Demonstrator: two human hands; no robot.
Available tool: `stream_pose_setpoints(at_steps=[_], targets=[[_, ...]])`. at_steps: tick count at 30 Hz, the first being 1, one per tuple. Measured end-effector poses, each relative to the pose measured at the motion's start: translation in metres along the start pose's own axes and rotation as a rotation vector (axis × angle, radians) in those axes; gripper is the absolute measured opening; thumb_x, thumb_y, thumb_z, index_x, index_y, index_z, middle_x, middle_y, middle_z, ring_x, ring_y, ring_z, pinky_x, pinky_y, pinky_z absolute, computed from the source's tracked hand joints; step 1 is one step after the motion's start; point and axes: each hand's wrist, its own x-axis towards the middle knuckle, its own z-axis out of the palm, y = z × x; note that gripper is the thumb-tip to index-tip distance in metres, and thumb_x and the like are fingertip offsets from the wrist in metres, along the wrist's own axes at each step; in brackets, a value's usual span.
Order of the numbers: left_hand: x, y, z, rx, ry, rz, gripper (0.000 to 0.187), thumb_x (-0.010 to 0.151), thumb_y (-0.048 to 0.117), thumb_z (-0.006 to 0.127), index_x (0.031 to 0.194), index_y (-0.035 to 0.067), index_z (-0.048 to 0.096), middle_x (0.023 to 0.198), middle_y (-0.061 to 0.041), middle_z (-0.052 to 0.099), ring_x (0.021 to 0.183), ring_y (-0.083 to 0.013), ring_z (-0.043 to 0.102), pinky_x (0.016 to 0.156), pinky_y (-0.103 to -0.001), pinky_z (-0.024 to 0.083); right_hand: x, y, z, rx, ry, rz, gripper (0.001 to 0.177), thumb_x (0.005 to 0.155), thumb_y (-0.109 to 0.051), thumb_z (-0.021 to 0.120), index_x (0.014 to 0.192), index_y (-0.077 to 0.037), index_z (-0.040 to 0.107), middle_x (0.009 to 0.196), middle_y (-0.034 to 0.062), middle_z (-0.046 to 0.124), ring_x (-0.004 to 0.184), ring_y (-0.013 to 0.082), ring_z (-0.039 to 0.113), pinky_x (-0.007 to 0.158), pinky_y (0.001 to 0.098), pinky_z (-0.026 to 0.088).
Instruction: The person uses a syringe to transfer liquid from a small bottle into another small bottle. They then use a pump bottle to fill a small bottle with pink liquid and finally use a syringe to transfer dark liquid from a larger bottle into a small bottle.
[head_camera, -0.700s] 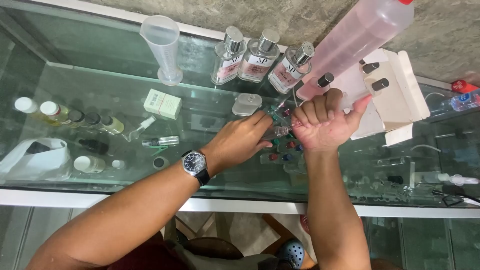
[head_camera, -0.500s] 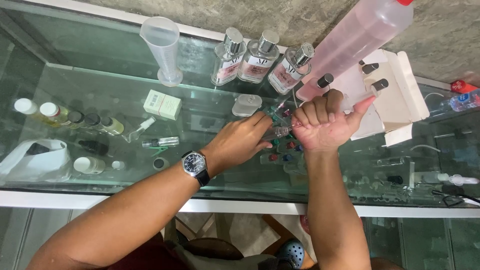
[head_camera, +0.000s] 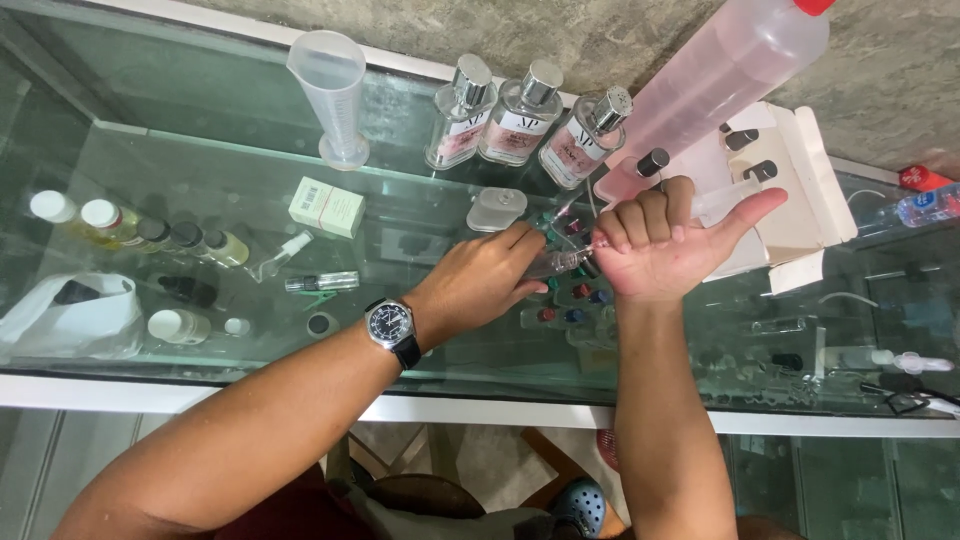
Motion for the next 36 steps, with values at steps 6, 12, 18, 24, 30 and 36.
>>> stream_pose_setpoints(at_steps=[6, 12, 18, 24, 30, 36], targets=[[-0.001, -0.001, 0.001, -0.01, -0.01, 0.0, 0.046, 0.092, 0.017, 0.075, 0.13, -0.001, 0.056, 0.111, -0.018, 0.064, 0.102, -0.0344, 0.072, 0.079, -0.041, 0.063, -0.002, -0.003, -0.008, 0.027, 0.032, 0.014, 0.062, 0.086, -0.075, 0.033, 0.07, -0.015, 0.043, 0.058, -0.0079, 0.026, 0.052, 0.0081, 0.023, 0.062, 0.0278, 0.036], [-0.001, -0.001, 0.0, -0.024, -0.018, -0.011, 0.044, 0.093, 0.016, 0.073, 0.13, -0.001, 0.056, 0.11, -0.017, 0.064, 0.102, -0.0344, 0.072, 0.081, -0.041, 0.062, -0.01, -0.01, -0.029, 0.02, 0.074, 0.03, 0.058, 0.086, -0.074, 0.034, 0.068, -0.018, 0.04, 0.056, -0.0076, 0.025, 0.049, 0.009, 0.023, 0.059, 0.029, 0.034], [-0.001, -0.002, 0.001, -0.027, -0.017, 0.0, 0.042, 0.093, 0.015, 0.073, 0.129, -0.001, 0.056, 0.107, -0.016, 0.064, 0.1, -0.0333, 0.073, 0.08, -0.04, 0.062, -0.014, -0.011, -0.031, 0.005, 0.098, 0.032, 0.054, 0.088, -0.07, 0.034, 0.07, -0.02, 0.04, 0.057, -0.0064, 0.024, 0.05, 0.0102, 0.024, 0.06, 0.0293, 0.032], [-0.001, -0.002, 0.0, -0.022, -0.015, 0.001, 0.041, 0.093, 0.015, 0.073, 0.127, 0.0, 0.057, 0.106, -0.015, 0.064, 0.098, -0.0327, 0.073, 0.079, -0.039, 0.063, -0.014, -0.009, -0.027, 0.012, 0.117, 0.016, 0.053, 0.088, -0.07, 0.035, 0.071, -0.019, 0.039, 0.058, -0.0063, 0.024, 0.051, 0.0107, 0.024, 0.06, 0.0291, 0.032], [0.0, -0.004, 0.002, -0.033, 0.023, -0.016, 0.038, 0.094, 0.018, 0.073, 0.123, 0.0, 0.058, 0.103, -0.014, 0.064, 0.094, -0.0332, 0.074, 0.074, -0.041, 0.063, -0.008, -0.004, -0.021, -0.067, 0.266, -0.062, 0.05, 0.095, -0.065, 0.029, 0.098, -0.018, 0.047, 0.077, -0.0072, 0.035, 0.067, 0.0091, 0.034, 0.071, 0.03, 0.032], [-0.002, -0.004, 0.003, -0.015, 0.078, -0.011, 0.033, 0.094, 0.02, 0.072, 0.117, -0.001, 0.062, 0.098, -0.016, 0.066, 0.086, -0.0341, 0.074, 0.067, -0.042, 0.062, -0.014, -0.007, -0.041, -0.205, 0.409, -0.089, 0.034, 0.094, -0.04, 0.041, 0.119, -0.018, 0.046, 0.091, -0.0044, 0.04, 0.084, 0.0143, 0.043, 0.086, 0.0364, 0.038]])
